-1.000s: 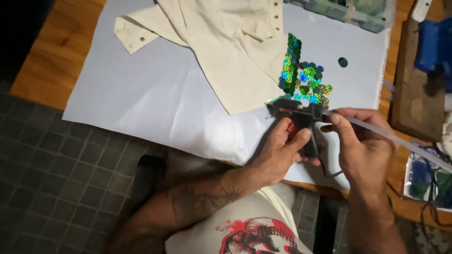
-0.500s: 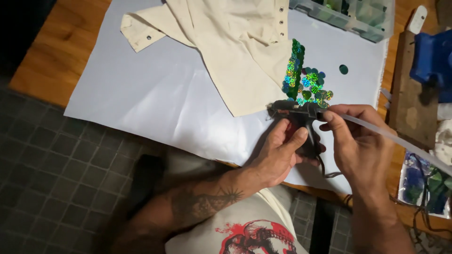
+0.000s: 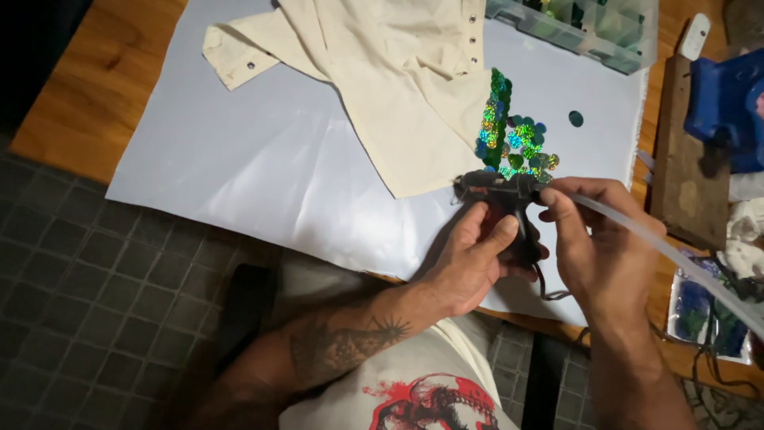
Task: Decorating a white garment by applying hot glue and attaching green and blue sequins.
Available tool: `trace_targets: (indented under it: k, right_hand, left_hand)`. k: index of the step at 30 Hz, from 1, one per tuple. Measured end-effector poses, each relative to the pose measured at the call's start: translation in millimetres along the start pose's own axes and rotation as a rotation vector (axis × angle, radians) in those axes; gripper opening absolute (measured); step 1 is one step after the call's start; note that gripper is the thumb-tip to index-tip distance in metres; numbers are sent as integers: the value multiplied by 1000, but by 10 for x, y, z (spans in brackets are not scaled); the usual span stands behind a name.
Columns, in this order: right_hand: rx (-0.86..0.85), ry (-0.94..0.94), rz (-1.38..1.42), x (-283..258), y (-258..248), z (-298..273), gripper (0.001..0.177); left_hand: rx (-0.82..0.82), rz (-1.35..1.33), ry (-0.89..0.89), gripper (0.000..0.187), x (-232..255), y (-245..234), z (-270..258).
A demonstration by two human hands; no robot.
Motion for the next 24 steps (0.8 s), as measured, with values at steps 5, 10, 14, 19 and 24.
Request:
trace_targets:
  k: [5, 10, 14, 19, 24]
  right_hand:
    - [-30, -70, -33, -37, 27, -6, 14]
    - [-53, -67, -23, -92, 54, -23, 14]
    - [-43, -62, -22, -92, 82, -17, 13]
    - [-32, -32, -28, -88, 107, -19, 10]
    - [-65, -50, -32, -122, 124, -33, 13]
  left_hand:
    - [27, 29, 21, 36, 51, 4, -16]
    - [52, 27, 14, 38, 52, 2, -50]
    - [65, 41, 36, 34, 86, -9, -62]
    - [69, 26, 28, 32, 95, -25, -89]
    - [57, 31, 58, 34, 120, -21, -126]
Point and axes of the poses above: each hand's wrist, its own z-axis towards the middle knuckle, its own y-axis out of the palm, x = y × z, the point moved 2 cm from there along z, towards the middle knuckle, and after that the axes turned 14 degrees about z, right-handed, at the moved point
